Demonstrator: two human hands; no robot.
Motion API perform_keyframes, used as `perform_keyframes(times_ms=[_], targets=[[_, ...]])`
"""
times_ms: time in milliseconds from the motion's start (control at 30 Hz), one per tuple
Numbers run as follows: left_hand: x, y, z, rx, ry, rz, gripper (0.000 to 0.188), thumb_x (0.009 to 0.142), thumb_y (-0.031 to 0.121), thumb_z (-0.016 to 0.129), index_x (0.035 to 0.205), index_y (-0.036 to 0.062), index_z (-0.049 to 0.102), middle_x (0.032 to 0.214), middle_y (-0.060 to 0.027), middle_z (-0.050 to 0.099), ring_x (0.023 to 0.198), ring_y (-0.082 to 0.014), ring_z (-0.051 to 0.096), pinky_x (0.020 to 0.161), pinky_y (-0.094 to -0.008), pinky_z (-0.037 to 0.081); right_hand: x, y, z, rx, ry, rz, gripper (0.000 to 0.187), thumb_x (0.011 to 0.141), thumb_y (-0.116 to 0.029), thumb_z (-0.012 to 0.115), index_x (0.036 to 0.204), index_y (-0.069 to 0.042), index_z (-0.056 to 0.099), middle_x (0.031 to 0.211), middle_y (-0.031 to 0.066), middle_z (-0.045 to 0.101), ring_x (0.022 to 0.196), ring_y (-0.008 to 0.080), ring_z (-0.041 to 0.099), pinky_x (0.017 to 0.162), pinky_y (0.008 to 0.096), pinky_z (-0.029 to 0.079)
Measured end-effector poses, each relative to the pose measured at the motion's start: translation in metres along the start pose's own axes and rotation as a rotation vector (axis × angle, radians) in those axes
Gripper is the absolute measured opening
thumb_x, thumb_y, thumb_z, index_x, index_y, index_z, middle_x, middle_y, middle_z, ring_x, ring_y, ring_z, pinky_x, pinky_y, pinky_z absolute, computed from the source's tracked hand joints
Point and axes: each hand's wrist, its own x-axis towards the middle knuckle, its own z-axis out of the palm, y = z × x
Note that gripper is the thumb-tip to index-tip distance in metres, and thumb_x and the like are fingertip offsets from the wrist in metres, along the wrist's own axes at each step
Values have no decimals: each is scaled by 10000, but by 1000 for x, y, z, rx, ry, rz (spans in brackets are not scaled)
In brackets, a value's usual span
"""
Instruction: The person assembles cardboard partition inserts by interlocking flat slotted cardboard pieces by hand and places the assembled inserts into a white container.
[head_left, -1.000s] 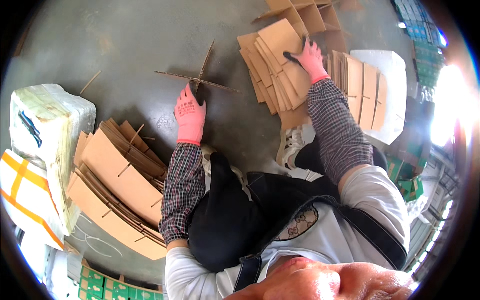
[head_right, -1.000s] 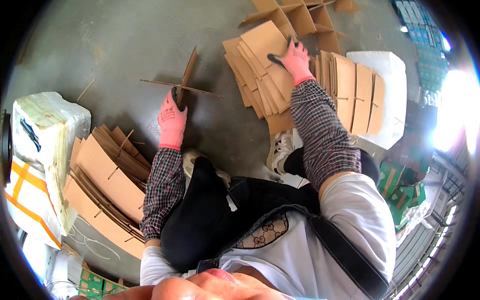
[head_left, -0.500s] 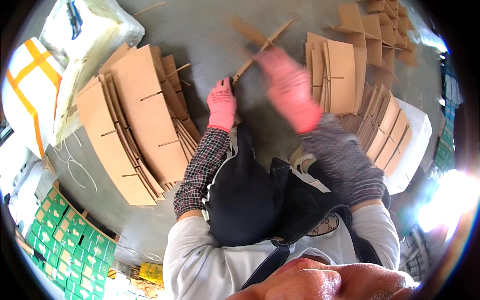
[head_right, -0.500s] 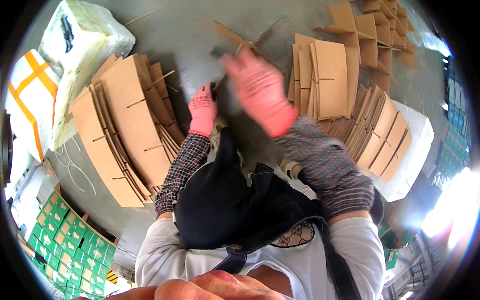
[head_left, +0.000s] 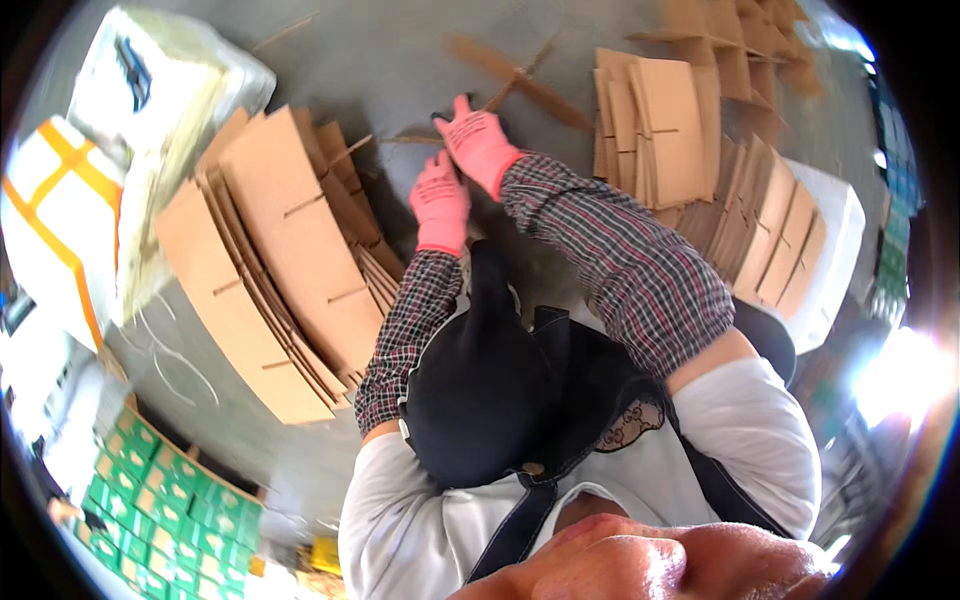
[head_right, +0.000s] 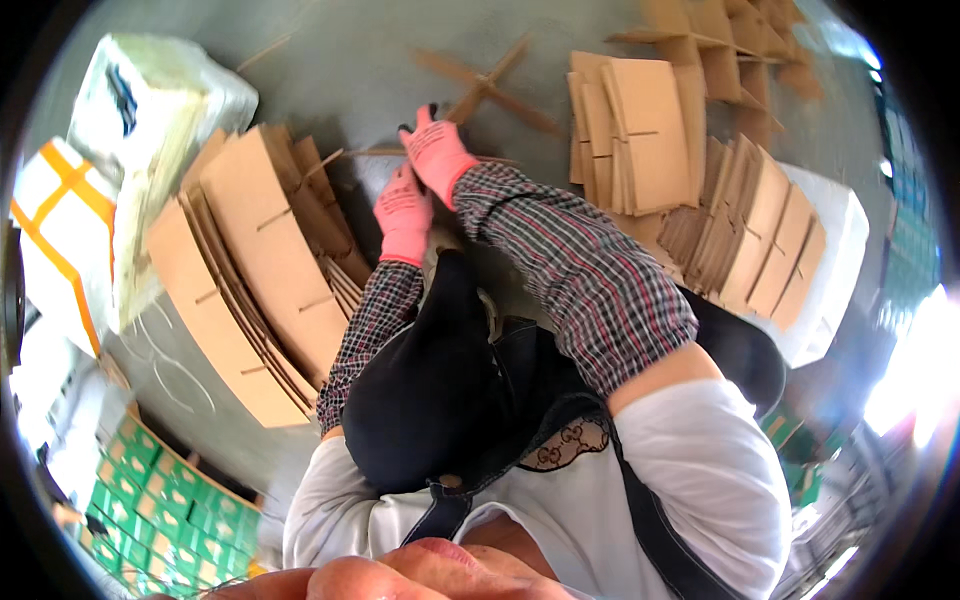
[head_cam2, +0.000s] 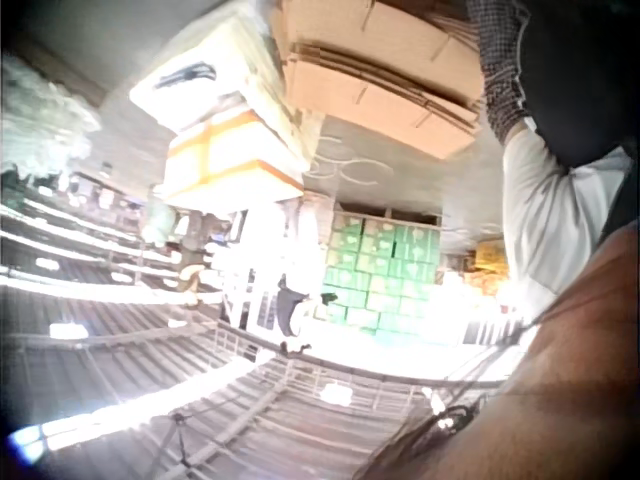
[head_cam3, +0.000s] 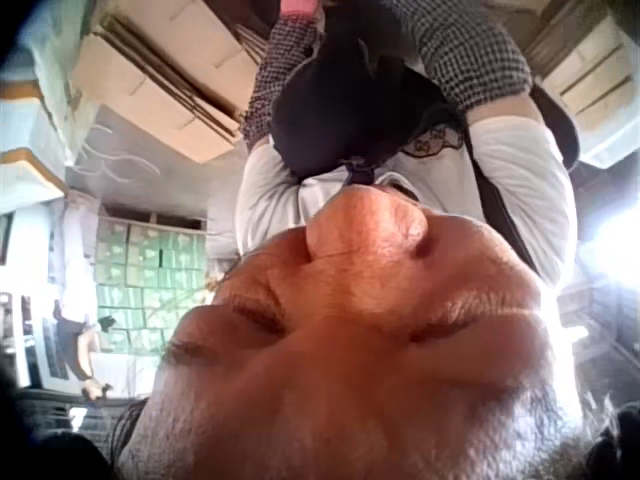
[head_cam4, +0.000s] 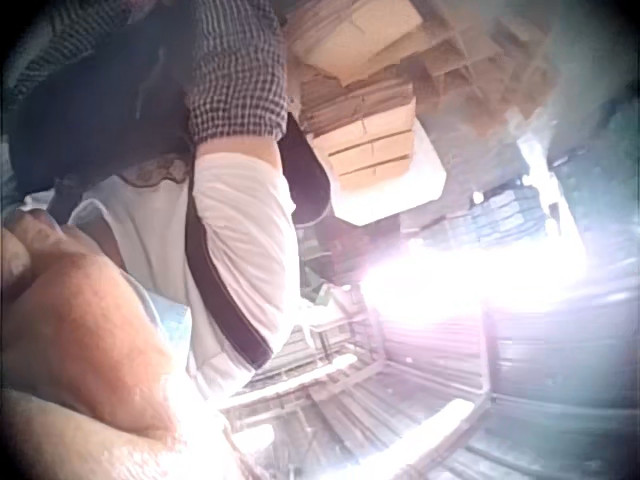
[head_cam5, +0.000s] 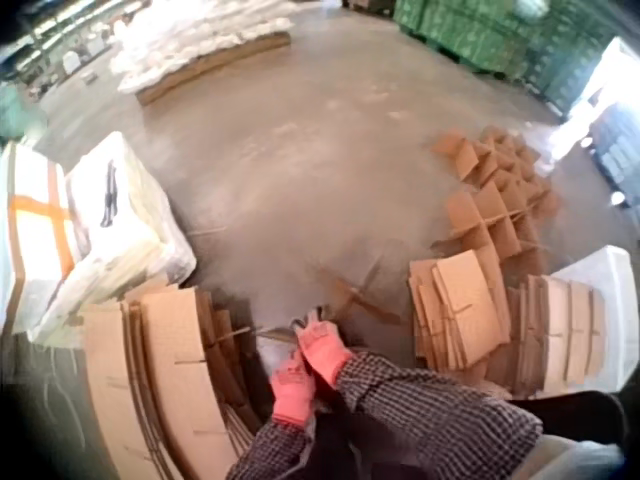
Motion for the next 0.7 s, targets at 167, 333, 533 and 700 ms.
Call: perform_keyframes(times_ms=[167, 333, 533, 700], targets=[[-45, 4, -44, -475, 264, 19, 514, 770, 122, 628, 1224, -13, 428, 1180, -214, 468, 1168, -350, 413, 1000, -414, 327, -35, 40, 41, 379, 503, -294, 226, 748, -122, 490, 964, -91, 547, 875, 99, 497, 772, 265, 574, 686, 392, 473], [-78, 40, -156, -828, 701, 12, 345, 861, 23, 455, 1203, -22, 434, 1167, -139, 481, 1101, -240, 456, 956, -341, 347, -17, 134, -100, 514, 629, -269, 174, 739, -114, 572, 911, -81, 579, 851, 96, 572, 761, 216, 591, 647, 305, 499], [-81, 8, -84, -408, 150, 364, 395, 889, 74, 442, 1263, -45, 393, 1310, -184, 388, 1225, -247, 376, 1034, -343, 280, -34, 280, -187, 93, 855, 164, 620, 690, -269, 660, 1211, -16, 439, 1114, 210, 514, 977, 345, 535, 796, 409, 472], [-83, 7, -81, -665, -162, 78, 608, 740, 209, 665, 1261, 37, 403, 1238, -187, 435, 1167, -321, 420, 981, -369, 347, -114, 306, 23, 448, 295, 530, 640, 742, -438, 626, 1175, 14, 490, 1121, 236, 538, 1097, 352, 480, 923, 383, 391]])
